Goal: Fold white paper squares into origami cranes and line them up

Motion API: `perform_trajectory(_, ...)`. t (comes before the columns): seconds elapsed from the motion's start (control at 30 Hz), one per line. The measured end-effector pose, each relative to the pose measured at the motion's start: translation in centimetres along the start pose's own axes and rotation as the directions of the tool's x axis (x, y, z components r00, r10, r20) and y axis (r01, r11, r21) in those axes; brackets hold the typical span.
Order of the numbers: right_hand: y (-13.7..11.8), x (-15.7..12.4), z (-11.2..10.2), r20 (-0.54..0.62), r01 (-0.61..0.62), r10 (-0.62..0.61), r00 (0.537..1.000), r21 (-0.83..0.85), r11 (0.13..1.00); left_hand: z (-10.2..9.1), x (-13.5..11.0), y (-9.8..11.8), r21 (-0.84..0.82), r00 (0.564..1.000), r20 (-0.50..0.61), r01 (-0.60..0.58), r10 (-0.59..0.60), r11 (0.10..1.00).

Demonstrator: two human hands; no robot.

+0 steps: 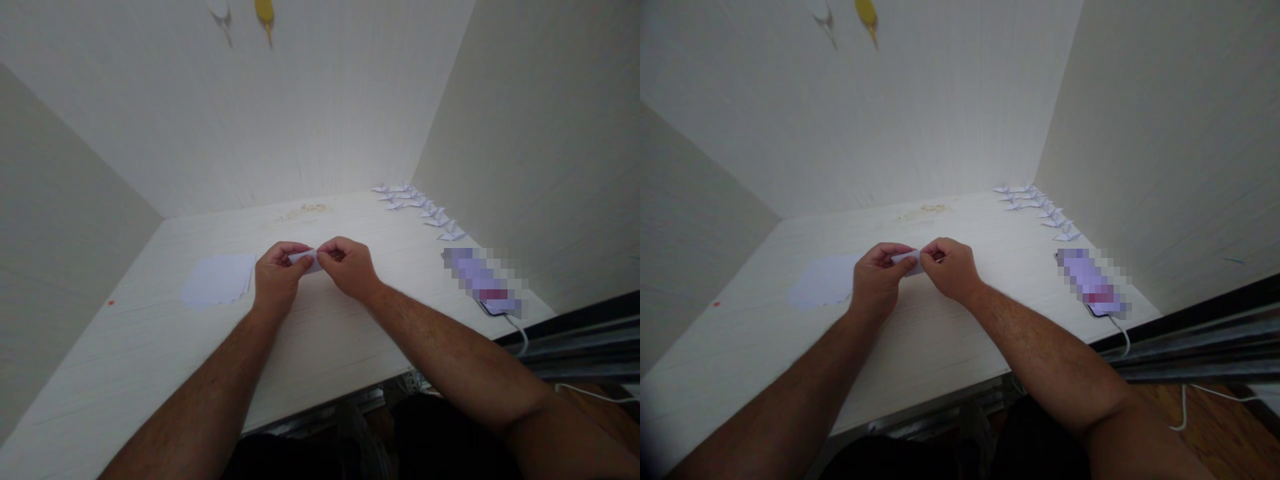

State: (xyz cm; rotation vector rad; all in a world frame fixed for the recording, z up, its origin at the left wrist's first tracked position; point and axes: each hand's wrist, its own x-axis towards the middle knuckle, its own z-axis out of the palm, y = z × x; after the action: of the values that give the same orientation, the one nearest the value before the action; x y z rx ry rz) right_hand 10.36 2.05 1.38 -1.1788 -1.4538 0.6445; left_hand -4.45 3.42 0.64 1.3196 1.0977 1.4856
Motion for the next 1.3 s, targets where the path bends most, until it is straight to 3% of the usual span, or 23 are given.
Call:
perform_trajectory(0.27, -0.2, -0.1, -0.2, -0.01, 0.085, -0.088, 0.996, -0.152, 0.985, 0.0, -0.2, 0.1, 0.035, 1.0, -0.02, 0.0, 0.001, 0.999)
perform_trajectory(0.6, -0.2, 0.0, -0.1, -0.009, 0.018, -0.018, 1.0, -0.067, 0.998, 0.3, -0.5, 1.0, 0.227, 0.991, 0.004, -0.127, 0.13, 0.965)
perform_trajectory(1.0, 0.1, -0.1, -0.1, -0.009, 0.064, -0.065, 0.998, -0.106, 0.992, 0.2, -0.8, 1.0, 0.466, 0.949, 0.049, -0.298, 0.312, 0.833)
perform_trajectory(1.17, 0.2, 0.0, 0.0, 0.025, -0.038, 0.038, 0.999, 0.007, 0.999, 0.3, -1.0, 1.0, 0.559, 0.917, 0.09, -0.37, 0.389, 0.742)
perform_trajectory(1.3, 0.3, 0.2, -0.1, 0.063, -0.089, 0.084, 0.994, 0.081, 0.993, 0.5, -0.9, 0.8, 0.468, 0.952, 0.041, -0.287, 0.304, 0.836)
